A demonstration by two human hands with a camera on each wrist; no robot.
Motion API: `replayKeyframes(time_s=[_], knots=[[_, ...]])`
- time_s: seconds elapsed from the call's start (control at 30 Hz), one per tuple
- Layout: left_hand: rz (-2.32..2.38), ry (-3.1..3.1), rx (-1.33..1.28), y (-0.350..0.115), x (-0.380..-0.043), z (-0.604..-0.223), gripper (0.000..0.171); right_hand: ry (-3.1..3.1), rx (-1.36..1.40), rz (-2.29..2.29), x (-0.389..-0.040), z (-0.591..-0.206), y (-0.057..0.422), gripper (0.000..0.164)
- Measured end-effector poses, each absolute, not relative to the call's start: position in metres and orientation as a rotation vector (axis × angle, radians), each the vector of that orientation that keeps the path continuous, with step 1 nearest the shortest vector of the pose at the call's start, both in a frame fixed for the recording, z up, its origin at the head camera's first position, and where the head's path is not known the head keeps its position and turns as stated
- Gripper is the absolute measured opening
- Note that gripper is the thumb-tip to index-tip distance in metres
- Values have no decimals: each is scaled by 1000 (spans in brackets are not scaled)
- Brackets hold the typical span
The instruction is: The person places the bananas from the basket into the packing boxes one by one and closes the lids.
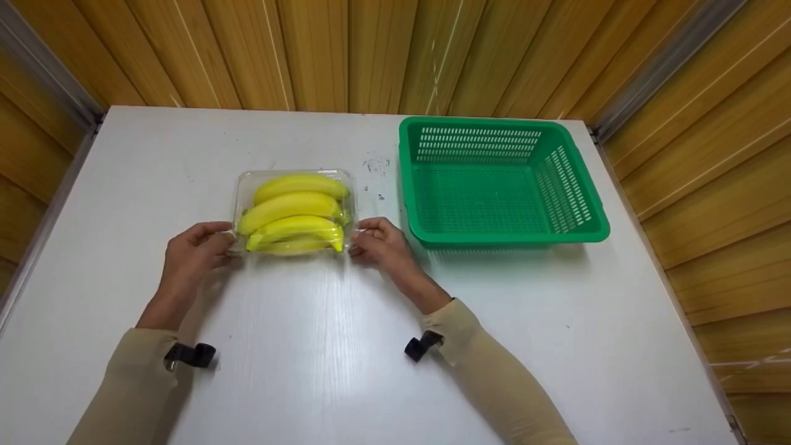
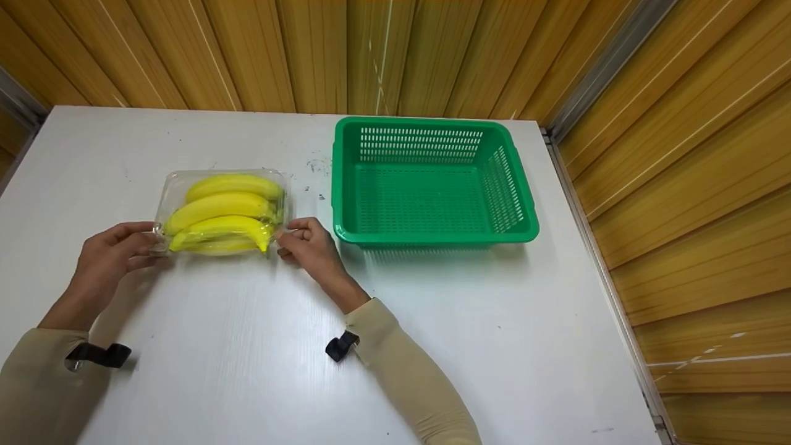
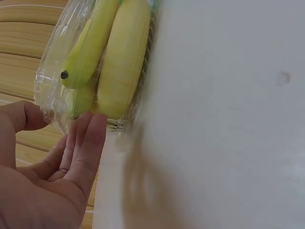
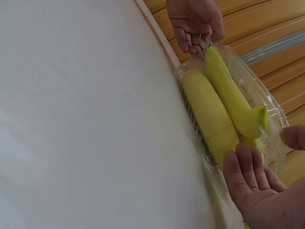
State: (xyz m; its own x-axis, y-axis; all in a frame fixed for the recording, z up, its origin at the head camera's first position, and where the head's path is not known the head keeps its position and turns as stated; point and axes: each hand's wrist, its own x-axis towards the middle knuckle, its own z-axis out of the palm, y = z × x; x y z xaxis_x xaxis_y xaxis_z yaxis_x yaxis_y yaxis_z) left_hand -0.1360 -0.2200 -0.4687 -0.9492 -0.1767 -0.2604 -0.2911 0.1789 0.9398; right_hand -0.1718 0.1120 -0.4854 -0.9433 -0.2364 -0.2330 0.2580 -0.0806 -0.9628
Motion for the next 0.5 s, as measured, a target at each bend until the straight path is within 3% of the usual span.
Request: replayKeyframes(time_s=[0.3,0.5], knots=[[1932,2204,-428,-222,-134,-467,46,1668,68,-2107,-168,-488,110,8],[1906,2156,-420,-222,-133,-463,47,1661,71,-2075,-168,-487,109,12]])
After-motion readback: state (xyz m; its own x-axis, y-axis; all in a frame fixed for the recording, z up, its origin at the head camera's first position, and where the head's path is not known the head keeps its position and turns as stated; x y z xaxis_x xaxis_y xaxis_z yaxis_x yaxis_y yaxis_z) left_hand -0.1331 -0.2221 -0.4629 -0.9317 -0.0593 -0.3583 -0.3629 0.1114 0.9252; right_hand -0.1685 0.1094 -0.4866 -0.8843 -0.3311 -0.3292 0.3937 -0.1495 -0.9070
